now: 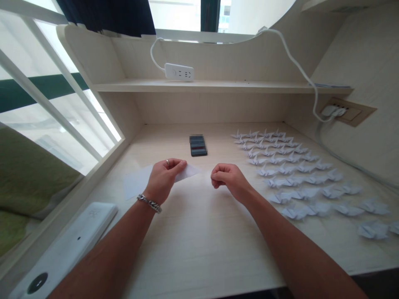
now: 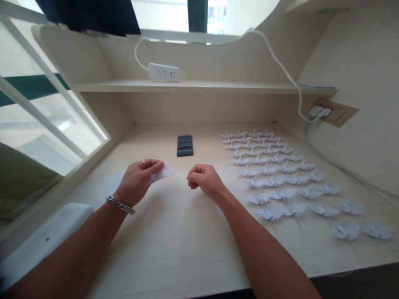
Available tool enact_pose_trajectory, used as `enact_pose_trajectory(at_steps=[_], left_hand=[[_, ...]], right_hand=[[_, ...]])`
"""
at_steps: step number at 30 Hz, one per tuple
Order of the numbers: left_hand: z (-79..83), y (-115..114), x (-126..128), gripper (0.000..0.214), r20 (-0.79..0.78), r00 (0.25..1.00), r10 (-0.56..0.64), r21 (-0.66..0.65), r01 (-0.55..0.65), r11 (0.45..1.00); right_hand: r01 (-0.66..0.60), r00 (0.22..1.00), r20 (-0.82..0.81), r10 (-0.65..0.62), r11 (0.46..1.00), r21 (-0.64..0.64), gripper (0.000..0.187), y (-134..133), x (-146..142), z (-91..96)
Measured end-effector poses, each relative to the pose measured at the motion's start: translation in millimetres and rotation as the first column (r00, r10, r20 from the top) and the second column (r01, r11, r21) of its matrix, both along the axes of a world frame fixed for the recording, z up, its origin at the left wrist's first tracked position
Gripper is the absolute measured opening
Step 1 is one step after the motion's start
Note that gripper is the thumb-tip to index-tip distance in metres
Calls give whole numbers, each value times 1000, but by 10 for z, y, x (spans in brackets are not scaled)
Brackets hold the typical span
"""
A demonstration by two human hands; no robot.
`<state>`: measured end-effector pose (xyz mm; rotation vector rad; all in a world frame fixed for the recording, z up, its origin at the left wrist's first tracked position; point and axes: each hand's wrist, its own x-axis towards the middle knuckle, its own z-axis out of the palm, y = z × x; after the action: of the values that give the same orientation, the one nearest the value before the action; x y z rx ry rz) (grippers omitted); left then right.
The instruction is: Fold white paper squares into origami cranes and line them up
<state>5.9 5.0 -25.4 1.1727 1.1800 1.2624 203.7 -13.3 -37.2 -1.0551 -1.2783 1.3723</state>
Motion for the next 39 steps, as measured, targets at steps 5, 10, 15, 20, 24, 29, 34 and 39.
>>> enact_pose_trajectory(at_steps=[5, 10, 15, 20, 24, 29, 34, 39], left_hand=[[-21, -7, 26, 32, -25, 999, 25, 9, -25, 1000], [-49, -52, 109, 35, -56, 998, -11, 19, 12, 1000], [-41, -72, 96, 26, -135, 978, -161, 10, 164, 986], [-25, -120, 112, 19, -402, 881, -251, 65, 301, 951], [-2, -135, 119, 17, -437, 859, -268, 60, 325, 944], [30, -116, 81, 15, -399, 867, -300, 44, 345, 938], [37, -82, 28, 12, -336, 891, -306, 24, 333, 943], [32, -76, 50, 14, -292, 912, -288, 3, 303, 953]], right_hand=[[95, 995, -36, -96, 995, -21, 15, 11, -1, -16], [41, 999, 0, -41, 998, 47, 25, 0, -77, -75], [123, 992, -43, -123, 992, 11, 23, 9, -82, -82], [66, 997, 23, -67, 997, 41, 18, 1, -112, -112], [70, 997, -44, -70, 998, 4, 15, -3, -119, -104], [172, 975, -142, -173, 985, -24, 12, 28, -58, -47], [218, 957, -190, -221, 975, -38, 12, 61, 28, -18], [269, 948, -173, -267, 963, -12, 15, 78, 54, -19]])
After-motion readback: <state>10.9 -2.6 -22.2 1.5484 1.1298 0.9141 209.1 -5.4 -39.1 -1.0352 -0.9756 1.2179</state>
